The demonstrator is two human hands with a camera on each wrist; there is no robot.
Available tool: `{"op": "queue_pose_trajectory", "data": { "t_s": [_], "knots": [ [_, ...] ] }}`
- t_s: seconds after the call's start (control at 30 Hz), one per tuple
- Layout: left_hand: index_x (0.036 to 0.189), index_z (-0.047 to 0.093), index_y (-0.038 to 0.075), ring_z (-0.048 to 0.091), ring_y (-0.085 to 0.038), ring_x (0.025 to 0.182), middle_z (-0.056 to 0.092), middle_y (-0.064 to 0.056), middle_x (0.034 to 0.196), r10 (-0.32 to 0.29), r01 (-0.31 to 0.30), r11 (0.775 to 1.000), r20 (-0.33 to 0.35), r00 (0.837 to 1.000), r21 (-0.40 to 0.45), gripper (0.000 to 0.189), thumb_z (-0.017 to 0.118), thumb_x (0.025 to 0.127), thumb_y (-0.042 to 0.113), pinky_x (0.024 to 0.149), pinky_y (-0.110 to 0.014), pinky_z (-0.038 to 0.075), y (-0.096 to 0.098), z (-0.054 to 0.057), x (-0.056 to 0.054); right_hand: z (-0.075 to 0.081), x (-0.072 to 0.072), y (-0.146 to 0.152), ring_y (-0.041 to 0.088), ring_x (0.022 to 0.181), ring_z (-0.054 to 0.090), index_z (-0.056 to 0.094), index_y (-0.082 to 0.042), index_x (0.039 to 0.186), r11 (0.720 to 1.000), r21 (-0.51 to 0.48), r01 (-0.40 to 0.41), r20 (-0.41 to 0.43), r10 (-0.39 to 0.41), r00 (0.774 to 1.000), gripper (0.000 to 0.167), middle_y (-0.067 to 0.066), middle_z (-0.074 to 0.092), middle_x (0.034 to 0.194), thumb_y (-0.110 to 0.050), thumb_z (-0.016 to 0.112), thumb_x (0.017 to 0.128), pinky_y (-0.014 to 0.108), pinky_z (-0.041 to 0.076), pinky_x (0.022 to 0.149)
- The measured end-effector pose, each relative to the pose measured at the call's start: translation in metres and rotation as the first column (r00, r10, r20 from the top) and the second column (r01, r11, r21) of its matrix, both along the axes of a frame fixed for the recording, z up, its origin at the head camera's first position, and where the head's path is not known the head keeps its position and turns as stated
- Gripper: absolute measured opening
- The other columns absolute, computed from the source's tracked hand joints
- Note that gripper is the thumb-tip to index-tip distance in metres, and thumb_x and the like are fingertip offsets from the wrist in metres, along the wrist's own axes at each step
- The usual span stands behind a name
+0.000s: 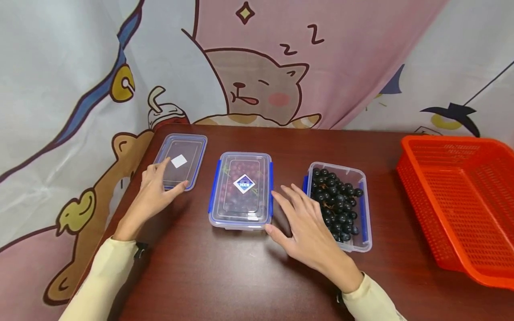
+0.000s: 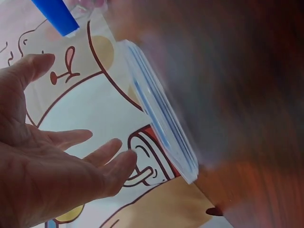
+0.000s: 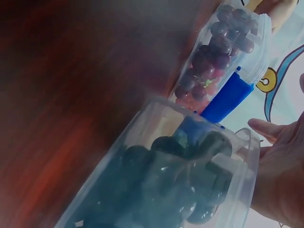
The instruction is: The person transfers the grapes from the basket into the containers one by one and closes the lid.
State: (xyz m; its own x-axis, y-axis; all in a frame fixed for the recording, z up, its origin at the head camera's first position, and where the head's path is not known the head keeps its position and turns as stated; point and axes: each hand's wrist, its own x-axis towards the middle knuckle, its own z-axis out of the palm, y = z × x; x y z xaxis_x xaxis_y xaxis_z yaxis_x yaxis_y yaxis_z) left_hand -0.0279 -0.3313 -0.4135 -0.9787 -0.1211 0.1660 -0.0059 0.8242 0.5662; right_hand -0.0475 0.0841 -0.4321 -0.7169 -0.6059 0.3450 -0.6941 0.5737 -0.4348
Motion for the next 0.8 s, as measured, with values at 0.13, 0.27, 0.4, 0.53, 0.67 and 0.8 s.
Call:
{"op": "queue_pose_trajectory", "data": {
  "t_s": [0.13,0.27,0.4,0.53,0.67,0.8],
  "knots": [
    [0.165,0.032,-0.009,0.033,-0.060,0.140,0.038,-0.041,0.153,0.014,-0.014,1.000,0.001,1.000,-0.022,0.092,0.079,0.098,0.033,0.105,-0.076,0.026,-0.003,-0.003,-0.003,-0.003,0.002,0.010,0.040,0.161,0.025,0.050,-0.015,0.164,1.000,-0.016,0.007,-0.018,-0.007,1.000,0.074,0.014,0.042,0.169,-0.058,0.062,0.105,0.071,0.023,0.116],
    [0.164,0.034,-0.009,0.031,-0.060,0.143,0.036,-0.041,0.156,0.037,-0.036,0.999,0.021,0.999,-0.025,0.091,0.078,0.098,0.035,0.105,-0.075,0.025,-0.004,-0.004,-0.001,-0.004,0.003,0.017,0.038,0.161,0.025,0.049,-0.014,0.165,0.999,-0.032,0.025,-0.045,-0.026,0.999,0.077,0.013,0.040,0.170,-0.058,0.064,0.104,0.070,0.023,0.116],
    [0.164,0.033,-0.010,0.030,-0.063,0.143,0.033,-0.043,0.157,0.071,-0.070,0.997,0.047,0.996,-0.036,0.093,0.079,0.098,0.038,0.106,-0.078,0.024,-0.008,-0.004,-0.001,-0.005,0.004,0.023,0.038,0.160,0.027,0.046,-0.016,0.167,0.997,-0.053,0.054,-0.038,-0.056,0.998,0.080,0.014,0.039,0.171,-0.057,0.066,0.102,0.070,0.024,0.116],
    [0.164,0.029,-0.013,0.028,-0.067,0.143,0.028,-0.048,0.157,0.115,-0.110,0.992,0.102,0.988,-0.054,0.099,0.078,0.099,0.044,0.109,-0.082,0.019,-0.014,-0.002,-0.002,-0.005,0.006,0.031,0.040,0.160,0.026,0.044,-0.017,0.168,0.993,-0.060,0.097,-0.007,-0.098,0.995,0.082,0.017,0.037,0.172,-0.056,0.069,0.100,0.071,0.023,0.115],
    [0.164,0.025,-0.013,0.026,-0.069,0.143,0.025,-0.050,0.157,0.149,-0.140,0.988,0.144,0.978,-0.065,0.103,0.077,0.099,0.047,0.110,-0.082,0.018,-0.019,-0.004,-0.003,-0.005,0.008,0.042,0.042,0.161,0.024,0.042,-0.019,0.169,0.989,-0.055,0.134,0.000,-0.134,0.991,0.086,0.019,0.035,0.172,-0.055,0.073,0.098,0.072,0.023,0.114],
    [0.165,0.026,-0.013,0.028,-0.070,0.141,0.026,-0.051,0.155,0.163,-0.153,0.985,0.149,0.975,-0.076,0.103,0.077,0.099,0.048,0.108,-0.081,0.021,-0.024,-0.008,-0.005,-0.004,0.011,0.053,0.042,0.161,0.023,0.042,-0.018,0.168,0.984,-0.045,0.172,0.006,-0.172,0.985,0.086,0.018,0.033,0.173,-0.053,0.076,0.097,0.073,0.023,0.113]
  ]
}}
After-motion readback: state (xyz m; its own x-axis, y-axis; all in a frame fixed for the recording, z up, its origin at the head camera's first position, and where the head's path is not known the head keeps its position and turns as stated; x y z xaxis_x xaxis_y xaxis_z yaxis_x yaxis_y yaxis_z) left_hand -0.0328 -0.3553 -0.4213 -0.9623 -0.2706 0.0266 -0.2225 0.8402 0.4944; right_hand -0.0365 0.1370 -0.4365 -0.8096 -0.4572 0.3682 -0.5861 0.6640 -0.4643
